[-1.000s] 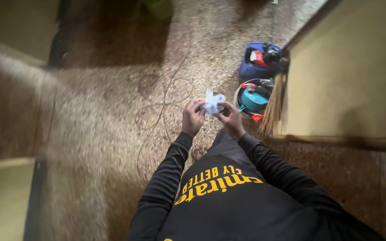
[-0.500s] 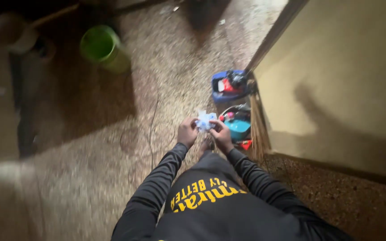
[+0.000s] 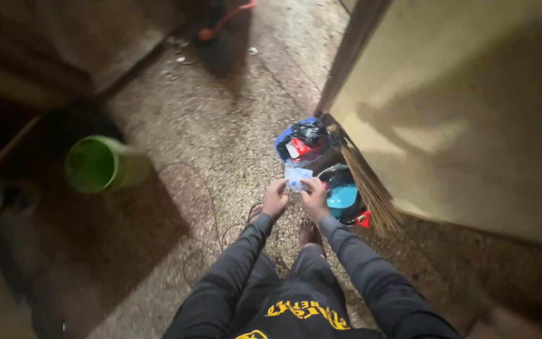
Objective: Picking up trash from the floor and sweeping using a squeegee/broom.
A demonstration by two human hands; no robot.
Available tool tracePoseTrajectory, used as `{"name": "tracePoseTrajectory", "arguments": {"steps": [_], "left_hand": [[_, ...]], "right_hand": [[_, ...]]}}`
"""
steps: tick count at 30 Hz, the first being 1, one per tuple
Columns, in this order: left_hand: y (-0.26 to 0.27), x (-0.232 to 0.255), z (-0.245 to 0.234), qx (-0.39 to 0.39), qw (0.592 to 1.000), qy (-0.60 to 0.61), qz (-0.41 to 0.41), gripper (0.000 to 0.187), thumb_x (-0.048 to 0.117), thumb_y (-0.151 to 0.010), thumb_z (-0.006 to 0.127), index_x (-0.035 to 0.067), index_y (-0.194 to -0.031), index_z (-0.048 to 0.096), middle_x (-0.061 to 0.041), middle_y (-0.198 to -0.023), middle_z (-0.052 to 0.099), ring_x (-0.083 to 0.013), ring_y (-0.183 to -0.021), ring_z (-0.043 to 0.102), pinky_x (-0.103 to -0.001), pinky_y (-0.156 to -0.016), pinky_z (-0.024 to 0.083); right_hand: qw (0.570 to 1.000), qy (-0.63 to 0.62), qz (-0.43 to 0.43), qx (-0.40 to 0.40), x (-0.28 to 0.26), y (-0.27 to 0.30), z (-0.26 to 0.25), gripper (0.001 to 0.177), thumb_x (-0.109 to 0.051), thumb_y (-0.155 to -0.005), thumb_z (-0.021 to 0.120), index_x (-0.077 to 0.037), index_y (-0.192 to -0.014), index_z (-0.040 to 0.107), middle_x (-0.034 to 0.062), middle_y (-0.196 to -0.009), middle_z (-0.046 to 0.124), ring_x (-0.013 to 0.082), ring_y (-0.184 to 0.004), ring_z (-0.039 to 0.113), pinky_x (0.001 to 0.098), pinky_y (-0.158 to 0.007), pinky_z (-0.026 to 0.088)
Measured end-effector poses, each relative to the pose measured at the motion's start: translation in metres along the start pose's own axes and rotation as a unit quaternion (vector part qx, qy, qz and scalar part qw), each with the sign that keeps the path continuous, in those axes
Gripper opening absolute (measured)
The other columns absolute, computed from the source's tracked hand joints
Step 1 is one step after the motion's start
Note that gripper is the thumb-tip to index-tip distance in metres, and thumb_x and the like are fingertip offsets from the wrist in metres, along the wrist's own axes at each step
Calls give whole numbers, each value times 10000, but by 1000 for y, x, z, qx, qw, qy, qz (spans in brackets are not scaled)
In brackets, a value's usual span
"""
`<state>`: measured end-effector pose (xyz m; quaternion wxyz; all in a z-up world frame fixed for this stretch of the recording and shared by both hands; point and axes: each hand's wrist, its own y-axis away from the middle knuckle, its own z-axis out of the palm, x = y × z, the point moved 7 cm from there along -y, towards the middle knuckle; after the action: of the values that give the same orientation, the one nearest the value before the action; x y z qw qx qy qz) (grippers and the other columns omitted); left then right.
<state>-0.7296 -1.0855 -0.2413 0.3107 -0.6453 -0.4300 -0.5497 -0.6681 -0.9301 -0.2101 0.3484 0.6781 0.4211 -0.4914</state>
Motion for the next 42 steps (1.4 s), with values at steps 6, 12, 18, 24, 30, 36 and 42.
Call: {"name": "tracePoseTrajectory", "arguments": {"steps": [6,12,18,24,30,36,42], "left_hand": [[-98,-157,14,-90,987,-114,-61,540,58,-799,658,98,-1337,645,-158,-1368,669,-256,-1240,665,-351,-1074,526],[-146,-240,43,-175,967,-183,-28,719,97,-741,678,25,-1436,510,-208,-1459,545,-361,-1373,516,-394,-1170,393],[-124,-283,65,-231,908,-348,-33,636,86,-857,609,72,-1482,496,-176,-1533,508,-351,-1407,492,-439,-1165,402],[-117,-295,65,-217,925,-312,2,636,49,-843,611,76,-1470,508,-174,-1549,456,-358,-1411,440,-482,-1142,357],[-91,-217,36,-169,948,-271,20,575,15,-764,614,87,-1334,619,-154,-1510,530,-358,-1403,482,-449,-1163,397],[-51,-102,19,-195,952,-236,27,536,44,-815,634,89,-1347,598,-176,-1480,532,-381,-1384,483,-449,-1145,401],[-9,29,14,-322,878,-315,164,618,162,-752,744,15,-1328,576,-237,-1497,466,-394,-1461,351,-501,-1193,259]], "right_hand": [[986,156,-35,50,83,-59,51,484,71,-828,576,-32,-1296,645,212,-1230,557,438,-1103,608,455,-942,521],[970,218,96,50,172,-92,78,582,59,-814,534,-83,-1373,611,206,-1392,485,428,-1151,592,472,-955,503],[879,471,22,-76,292,-92,126,557,-101,-889,604,-124,-1436,500,129,-1457,496,393,-1499,352,697,-1144,229],[898,420,58,-117,298,-99,136,651,-97,-837,599,-125,-1474,467,239,-1384,498,468,-1428,320,789,-1090,106],[961,222,110,125,165,-69,84,407,-31,-867,602,-118,-1265,585,144,-1261,627,383,-1219,582,479,-1057,445],[977,96,76,177,97,26,68,537,35,-840,618,-48,-1369,566,176,-1335,641,344,-1279,604,398,-1080,473],[961,50,149,229,-33,111,21,569,14,-821,655,-75,-1374,558,143,-1382,611,309,-1323,571,393,-1026,488]]}}
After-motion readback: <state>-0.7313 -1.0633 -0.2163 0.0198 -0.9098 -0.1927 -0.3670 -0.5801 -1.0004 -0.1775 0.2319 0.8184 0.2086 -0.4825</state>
